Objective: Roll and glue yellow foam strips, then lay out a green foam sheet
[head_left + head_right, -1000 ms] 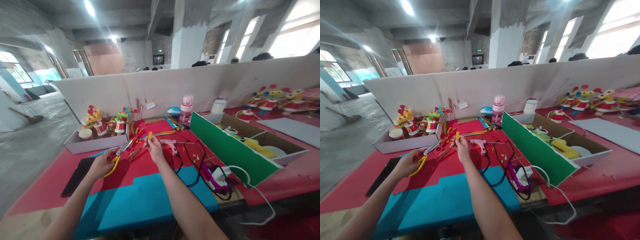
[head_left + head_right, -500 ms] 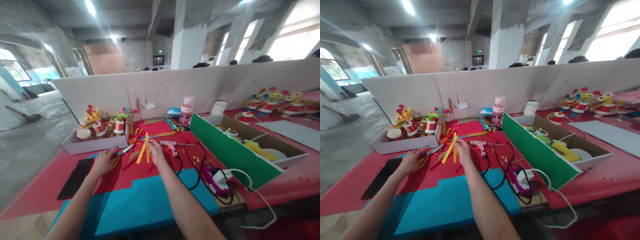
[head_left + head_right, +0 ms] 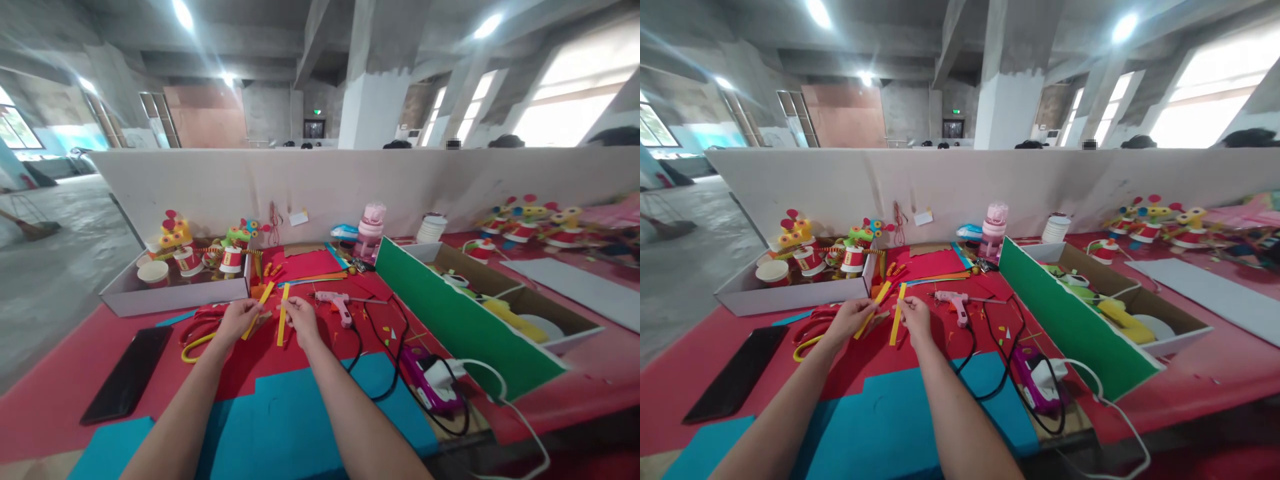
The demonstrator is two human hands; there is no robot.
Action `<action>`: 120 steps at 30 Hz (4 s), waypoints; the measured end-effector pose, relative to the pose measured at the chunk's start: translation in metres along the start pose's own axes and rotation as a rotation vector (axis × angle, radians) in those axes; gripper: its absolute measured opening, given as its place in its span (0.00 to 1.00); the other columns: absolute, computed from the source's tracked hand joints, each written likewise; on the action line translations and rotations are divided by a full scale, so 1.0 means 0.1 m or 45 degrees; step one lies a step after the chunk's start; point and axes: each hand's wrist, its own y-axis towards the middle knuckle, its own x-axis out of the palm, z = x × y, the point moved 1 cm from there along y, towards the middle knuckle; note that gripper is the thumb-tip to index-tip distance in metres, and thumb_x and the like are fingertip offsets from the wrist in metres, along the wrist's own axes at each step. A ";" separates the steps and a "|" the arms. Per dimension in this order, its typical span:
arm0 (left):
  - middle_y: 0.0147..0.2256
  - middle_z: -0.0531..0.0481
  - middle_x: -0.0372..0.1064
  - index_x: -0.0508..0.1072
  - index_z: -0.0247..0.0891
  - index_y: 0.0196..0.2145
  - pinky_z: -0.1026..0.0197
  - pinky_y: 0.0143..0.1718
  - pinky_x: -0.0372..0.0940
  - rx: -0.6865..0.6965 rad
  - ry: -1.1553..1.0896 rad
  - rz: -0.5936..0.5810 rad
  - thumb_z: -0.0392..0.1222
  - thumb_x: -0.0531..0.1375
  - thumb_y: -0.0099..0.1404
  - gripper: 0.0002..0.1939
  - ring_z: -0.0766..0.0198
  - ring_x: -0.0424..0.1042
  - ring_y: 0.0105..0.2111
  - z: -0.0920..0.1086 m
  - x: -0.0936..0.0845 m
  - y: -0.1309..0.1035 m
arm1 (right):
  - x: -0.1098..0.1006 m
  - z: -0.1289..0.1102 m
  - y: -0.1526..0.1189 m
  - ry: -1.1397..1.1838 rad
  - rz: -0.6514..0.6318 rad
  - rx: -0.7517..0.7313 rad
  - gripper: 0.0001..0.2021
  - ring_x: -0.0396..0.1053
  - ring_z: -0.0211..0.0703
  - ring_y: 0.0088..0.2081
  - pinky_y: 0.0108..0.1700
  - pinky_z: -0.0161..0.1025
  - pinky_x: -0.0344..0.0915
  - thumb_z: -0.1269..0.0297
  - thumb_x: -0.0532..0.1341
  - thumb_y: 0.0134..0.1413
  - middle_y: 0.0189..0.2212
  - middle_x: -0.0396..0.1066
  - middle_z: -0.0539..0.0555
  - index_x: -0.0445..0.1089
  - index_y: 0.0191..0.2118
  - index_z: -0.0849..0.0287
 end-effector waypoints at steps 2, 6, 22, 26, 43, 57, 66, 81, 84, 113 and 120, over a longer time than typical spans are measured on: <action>0.22 0.49 0.68 0.74 0.37 0.27 0.64 0.26 0.55 0.010 0.340 0.150 0.50 0.53 0.62 0.17 0.61 0.67 0.25 -0.01 -0.15 -0.04 | 0.01 -0.01 -0.01 -0.030 0.019 0.009 0.16 0.53 0.30 0.16 0.16 0.29 0.44 0.53 0.66 0.37 0.19 0.68 0.48 0.64 0.26 0.58; 0.41 0.42 0.71 0.74 0.41 0.43 0.62 0.33 0.58 0.052 0.646 0.508 0.46 0.52 0.64 0.15 0.57 0.70 0.37 0.12 -0.28 -0.12 | 0.02 0.00 -0.03 -0.109 0.019 -0.024 0.15 0.52 0.30 0.16 0.17 0.30 0.45 0.53 0.66 0.38 0.13 0.59 0.43 0.65 0.25 0.58; 0.23 0.52 0.68 0.77 0.34 0.31 0.65 0.26 0.58 -0.087 -0.859 0.595 0.53 0.65 0.50 0.19 0.67 0.64 0.24 0.14 -0.07 -0.10 | 0.17 -0.04 -0.25 -0.447 -0.589 0.110 0.16 0.51 0.28 0.14 0.17 0.29 0.46 0.51 0.67 0.41 0.18 0.70 0.49 0.72 0.25 0.61; 0.26 0.51 0.70 0.72 0.35 0.32 0.64 0.29 0.63 -0.067 -1.116 0.886 0.55 0.64 0.49 0.20 0.67 0.68 0.25 -0.04 -0.32 -0.03 | 0.06 -0.09 -0.18 -0.522 -0.569 0.047 0.14 0.53 0.30 0.15 0.17 0.29 0.49 0.52 0.66 0.43 0.18 0.69 0.48 0.72 0.27 0.60; 0.28 0.50 0.72 0.74 0.36 0.34 0.62 0.35 0.61 0.127 -0.236 0.279 0.51 0.59 0.56 0.16 0.61 0.69 0.31 -0.05 -0.02 -0.03 | -0.06 -0.16 -0.13 -1.550 -0.246 -0.712 0.08 0.63 0.45 0.41 0.45 0.40 0.58 0.76 0.58 0.53 0.37 0.68 0.55 0.71 0.33 0.56; 0.22 0.52 0.69 0.72 0.33 0.32 0.68 0.12 0.36 -0.261 -0.940 -0.221 0.55 0.63 0.54 0.20 0.78 0.44 0.10 0.16 0.17 -0.19 | 0.05 -0.16 -0.06 -0.192 -0.212 -0.386 0.16 0.68 0.41 0.33 0.38 0.38 0.64 0.49 0.56 0.56 0.32 0.71 0.52 0.72 0.38 0.55; 0.19 0.53 0.69 0.69 0.33 0.30 0.70 0.10 0.34 -0.363 -1.149 -0.318 0.50 0.68 0.49 0.19 0.80 0.45 0.09 0.16 0.27 -0.20 | 0.16 -0.03 -0.09 0.089 -0.450 -0.096 0.16 0.59 0.31 0.18 0.22 0.32 0.57 0.50 0.66 0.43 0.19 0.62 0.45 0.71 0.30 0.60; 0.16 0.57 0.61 0.69 0.33 0.27 0.71 0.11 0.39 -0.206 -1.232 -0.027 0.47 0.68 0.50 0.16 0.80 0.46 0.10 0.05 0.15 -0.13 | 0.05 0.04 0.05 0.160 -0.167 0.032 0.14 0.63 0.35 0.24 0.28 0.32 0.58 0.52 0.65 0.40 0.23 0.69 0.48 0.67 0.27 0.58; 0.17 0.58 0.62 0.71 0.32 0.33 0.71 0.10 0.41 -0.236 -1.319 0.061 0.47 0.69 0.49 0.18 0.79 0.46 0.10 0.01 0.17 -0.11 | 0.15 0.11 -0.01 0.116 -0.222 0.080 0.15 0.63 0.35 0.23 0.28 0.33 0.59 0.51 0.65 0.42 0.23 0.68 0.48 0.67 0.27 0.58; 0.12 0.63 0.51 0.68 0.34 0.29 0.71 0.11 0.40 -0.191 -1.285 0.052 0.45 0.71 0.46 0.18 0.78 0.46 0.10 0.11 0.17 -0.13 | 0.13 0.09 -0.15 0.010 -0.465 0.269 0.11 0.64 0.34 0.18 0.24 0.36 0.68 0.55 0.58 0.56 0.21 0.69 0.47 0.65 0.33 0.60; 0.13 0.62 0.54 0.66 0.35 0.27 0.71 0.11 0.41 -0.222 -1.289 0.061 0.46 0.72 0.44 0.20 0.79 0.47 0.10 0.08 0.15 -0.12 | 0.06 0.03 -0.18 -0.322 -0.495 0.067 0.16 0.66 0.34 0.19 0.25 0.34 0.66 0.52 0.66 0.46 0.19 0.67 0.46 0.65 0.31 0.59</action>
